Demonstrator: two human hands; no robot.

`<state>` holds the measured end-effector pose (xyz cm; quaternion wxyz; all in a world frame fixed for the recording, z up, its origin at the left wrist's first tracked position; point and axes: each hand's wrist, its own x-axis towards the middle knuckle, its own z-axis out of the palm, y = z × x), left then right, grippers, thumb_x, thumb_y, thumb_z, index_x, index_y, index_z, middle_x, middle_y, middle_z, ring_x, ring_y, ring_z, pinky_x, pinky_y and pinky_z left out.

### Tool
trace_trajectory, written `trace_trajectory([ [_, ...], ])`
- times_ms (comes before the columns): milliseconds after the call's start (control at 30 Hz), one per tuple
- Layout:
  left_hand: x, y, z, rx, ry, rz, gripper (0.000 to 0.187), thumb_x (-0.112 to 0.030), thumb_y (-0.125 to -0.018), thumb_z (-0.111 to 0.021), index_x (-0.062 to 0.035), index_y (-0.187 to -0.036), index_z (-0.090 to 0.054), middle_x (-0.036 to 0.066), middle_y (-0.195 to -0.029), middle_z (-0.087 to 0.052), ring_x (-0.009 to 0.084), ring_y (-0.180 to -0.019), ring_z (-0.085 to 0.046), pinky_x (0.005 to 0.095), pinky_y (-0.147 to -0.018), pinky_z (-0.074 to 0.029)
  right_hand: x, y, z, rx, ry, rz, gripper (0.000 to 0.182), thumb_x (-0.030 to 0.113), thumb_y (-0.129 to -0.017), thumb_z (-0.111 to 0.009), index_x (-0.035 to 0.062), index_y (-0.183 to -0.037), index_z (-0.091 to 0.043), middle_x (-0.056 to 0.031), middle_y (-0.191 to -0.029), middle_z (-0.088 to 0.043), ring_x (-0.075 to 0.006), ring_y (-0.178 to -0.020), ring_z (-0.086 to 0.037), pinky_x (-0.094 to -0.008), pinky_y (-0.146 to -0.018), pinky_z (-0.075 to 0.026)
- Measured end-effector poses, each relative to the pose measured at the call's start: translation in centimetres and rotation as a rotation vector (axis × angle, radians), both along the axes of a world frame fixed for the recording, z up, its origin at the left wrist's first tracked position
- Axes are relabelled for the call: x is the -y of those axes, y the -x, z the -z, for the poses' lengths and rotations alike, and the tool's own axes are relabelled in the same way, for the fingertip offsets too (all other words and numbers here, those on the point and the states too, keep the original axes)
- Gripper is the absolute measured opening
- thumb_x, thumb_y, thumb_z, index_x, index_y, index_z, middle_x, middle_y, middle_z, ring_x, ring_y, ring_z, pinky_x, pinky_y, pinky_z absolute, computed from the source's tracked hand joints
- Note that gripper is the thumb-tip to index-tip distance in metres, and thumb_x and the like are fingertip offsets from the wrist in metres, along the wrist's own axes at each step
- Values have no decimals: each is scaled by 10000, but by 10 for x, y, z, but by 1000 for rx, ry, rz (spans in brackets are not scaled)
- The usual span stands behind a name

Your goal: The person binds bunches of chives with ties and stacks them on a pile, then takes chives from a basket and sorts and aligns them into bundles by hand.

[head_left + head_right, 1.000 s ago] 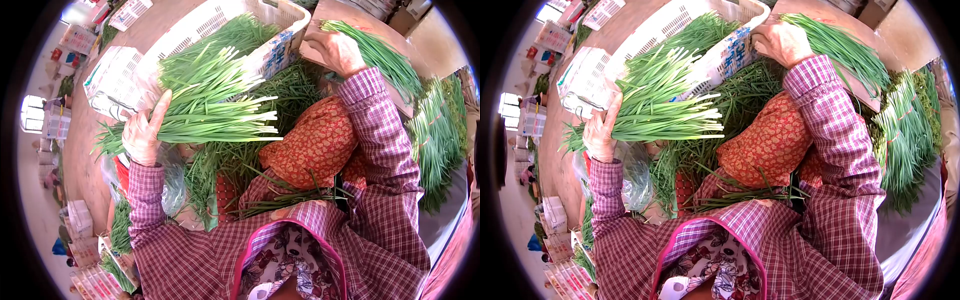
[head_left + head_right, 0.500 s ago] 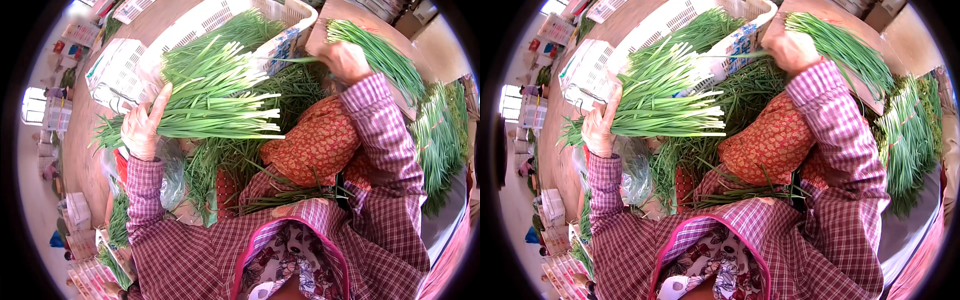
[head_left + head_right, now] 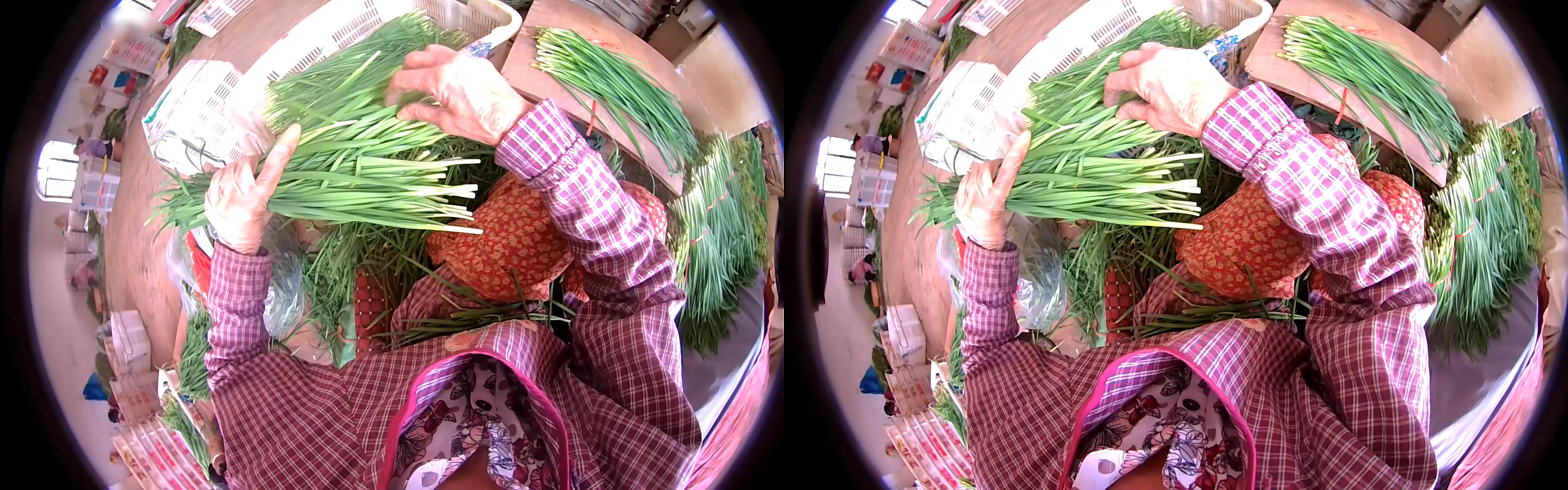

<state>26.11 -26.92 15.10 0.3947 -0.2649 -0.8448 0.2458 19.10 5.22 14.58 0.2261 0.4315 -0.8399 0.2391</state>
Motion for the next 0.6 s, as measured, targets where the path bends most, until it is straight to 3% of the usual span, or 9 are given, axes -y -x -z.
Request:
trace_trajectory([
  [100,3,3,3,-33,24,19,815,-52,-698,-639,-458,-1378,-448,-44,-687,-431,94,-559,-496,256,-547,-466,4,0,4,-80,8,-83,111,201,-848,-631,126,-914,-583,-51,-845,-593,-274,-794,-613,-407,-691,-516],
  [167,3,3,4,-20,17,11,818,-51,-698,-638,-456,-1381,-445,-45,-681,-420,94,-550,-487,258,-543,-464,4,-11,0,36,-2,61,134,182,-864,-624,86,-934,-565,-113,-798,-595,-322,-788,-612,-416,-688,-504],
  [233,0,1,4,-4,9,9,820,-51,-697,-637,-453,-1385,-441,-46,-675,-408,94,-541,-477,260,-539,-462,6,-13,1,1,-1,114,147,176,-864,-618,82,-931,-526,-104,-768,-590,-310,-765,-617,-398,-662,-502],
  [300,-4,0,3,37,0,-13,827,-45,-701,-631,-451,-1393,-430,-45,-668,-390,96,-540,-470,262,-534,-459,7,-10,7,-219,-17,246,140,178,-868,-590,83,-917,-500,-68,-805,-610,-264,-764,-635,-373,-692,-526],
  [333,-3,1,5,38,-1,-13,827,-45,-701,-631,-451,-1393,-430,-45,-668,-390,96,-540,-470,262,-534,-459,3,-10,9,-251,-28,246,126,139,-858,-577,79,-928,-491,-75,-823,-624,-259,-759,-648,-362,-624,-541],
  [367,-1,2,7,22,6,-4,829,-42,-703,-628,-452,-1395,-426,-42,-670,-387,99,-544,-472,261,-533,-460,-1,-9,14,-251,-30,244,126,139,-858,-577,79,-928,-491,-75,-823,-624,-259,-759,-648,-362,-624,-541],
  [467,6,3,12,1,37,-6,832,-41,-702,-623,-456,-1395,-423,-36,-675,-386,104,-556,-481,260,-541,-470,-18,-8,27,-174,-107,350,179,56,-815,-555,88,-969,-470,-84,-837,-645,-252,-731,-664,-361,-468,-527],
  [567,13,1,14,-22,50,-23,837,-40,-697,-616,-463,-1393,-422,-32,-685,-391,106,-572,-498,262,-561,-490,-58,-4,43,-231,-176,438,148,49,-830,-537,73,-957,-465,-102,-805,-644,-270,-715,-664,-370,-494,-531],
  [600,16,1,15,-39,39,-32,841,-38,-694,-612,-467,-1391,-421,-30,-690,-394,106,-580,-506,265,-572,-501,-79,-3,52,-178,-278,536,59,96,-884,-533,67,-923,-499,-90,-747,-625,-234,-616,-627,-346,-458,-506],
])
